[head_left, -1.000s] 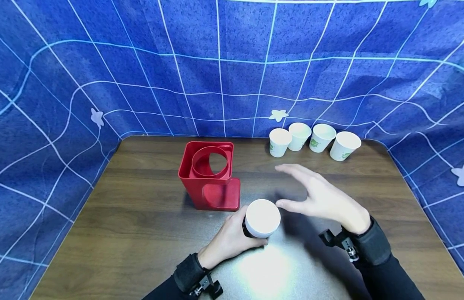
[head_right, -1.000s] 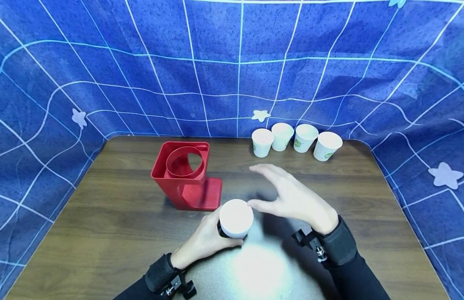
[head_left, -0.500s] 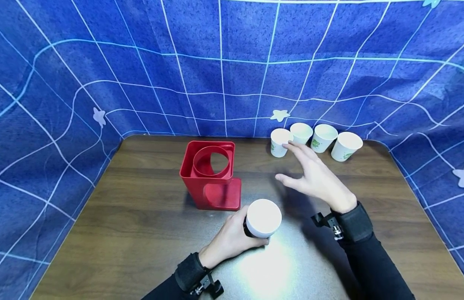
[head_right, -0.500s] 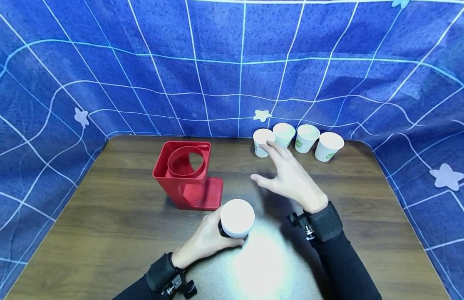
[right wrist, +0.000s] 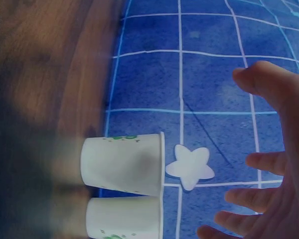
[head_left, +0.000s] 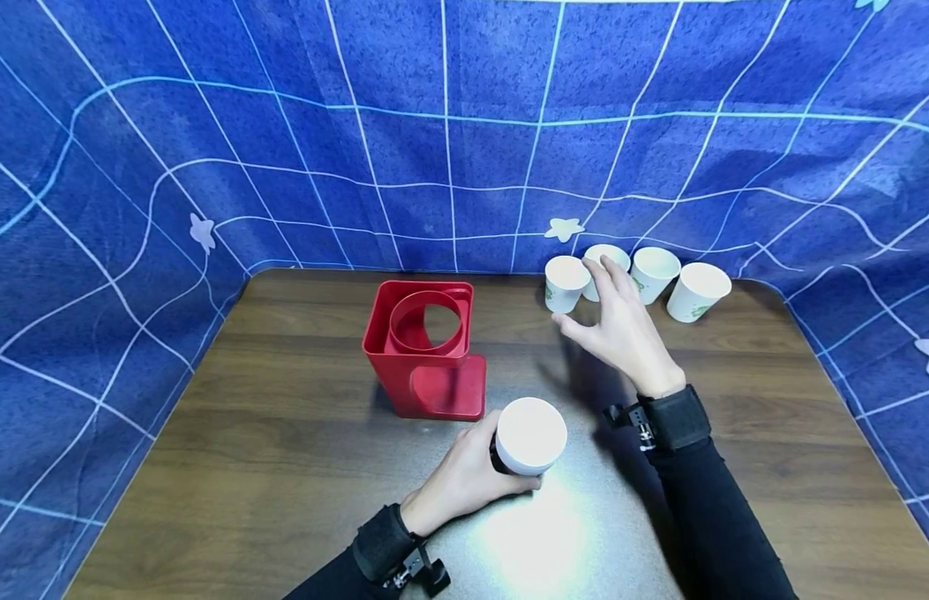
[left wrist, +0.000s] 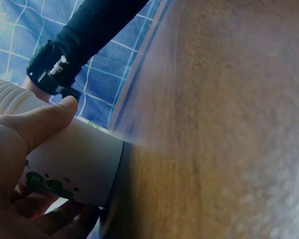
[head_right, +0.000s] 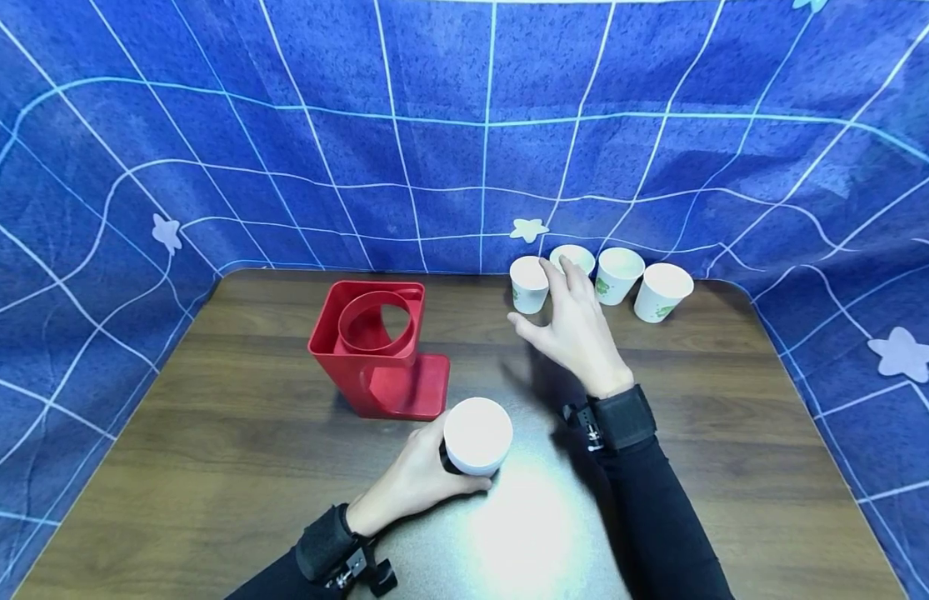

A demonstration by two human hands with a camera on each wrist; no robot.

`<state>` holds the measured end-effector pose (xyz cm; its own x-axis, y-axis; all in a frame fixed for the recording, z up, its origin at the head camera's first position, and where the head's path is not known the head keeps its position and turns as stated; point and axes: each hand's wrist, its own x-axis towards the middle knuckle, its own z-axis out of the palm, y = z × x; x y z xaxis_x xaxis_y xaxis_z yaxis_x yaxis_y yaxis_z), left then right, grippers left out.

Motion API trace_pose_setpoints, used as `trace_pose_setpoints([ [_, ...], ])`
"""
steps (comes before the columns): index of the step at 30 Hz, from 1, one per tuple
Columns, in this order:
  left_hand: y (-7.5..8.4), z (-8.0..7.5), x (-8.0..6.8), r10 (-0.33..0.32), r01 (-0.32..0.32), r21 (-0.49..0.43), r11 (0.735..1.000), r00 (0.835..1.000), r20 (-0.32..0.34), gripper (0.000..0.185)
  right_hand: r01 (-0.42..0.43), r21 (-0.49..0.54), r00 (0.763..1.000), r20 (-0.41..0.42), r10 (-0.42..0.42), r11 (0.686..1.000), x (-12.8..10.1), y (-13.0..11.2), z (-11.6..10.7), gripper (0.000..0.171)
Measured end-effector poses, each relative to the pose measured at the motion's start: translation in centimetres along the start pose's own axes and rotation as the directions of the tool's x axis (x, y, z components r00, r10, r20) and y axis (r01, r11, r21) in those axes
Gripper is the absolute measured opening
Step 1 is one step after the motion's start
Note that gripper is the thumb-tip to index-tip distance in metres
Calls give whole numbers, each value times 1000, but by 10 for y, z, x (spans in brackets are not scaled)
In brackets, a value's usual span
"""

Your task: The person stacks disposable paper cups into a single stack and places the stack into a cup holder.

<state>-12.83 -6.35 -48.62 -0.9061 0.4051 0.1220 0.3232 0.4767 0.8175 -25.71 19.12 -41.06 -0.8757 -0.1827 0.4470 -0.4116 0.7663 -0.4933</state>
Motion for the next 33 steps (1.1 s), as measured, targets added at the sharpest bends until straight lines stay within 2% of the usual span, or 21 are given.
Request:
trace_pose_setpoints([
  [5,0,0,0,4,-4,1,1000,1000,0,80,-30,-15,1000,-7,30,999,5,3,10,83],
  [12,0,-1,1,-14,14,0,1000,1000,9,80,-83,-17,996,39,84,996,8,7,18,76],
  [25,-2,0,0,21,-21,-10,1000,1000,-8,80,-89,72,995,46,86,993,14,8,27,69],
  [33,-3,0,0,24,-24,-22,999,1000,-4,79,-90,84,995,42,86,992,16,9,31,68],
])
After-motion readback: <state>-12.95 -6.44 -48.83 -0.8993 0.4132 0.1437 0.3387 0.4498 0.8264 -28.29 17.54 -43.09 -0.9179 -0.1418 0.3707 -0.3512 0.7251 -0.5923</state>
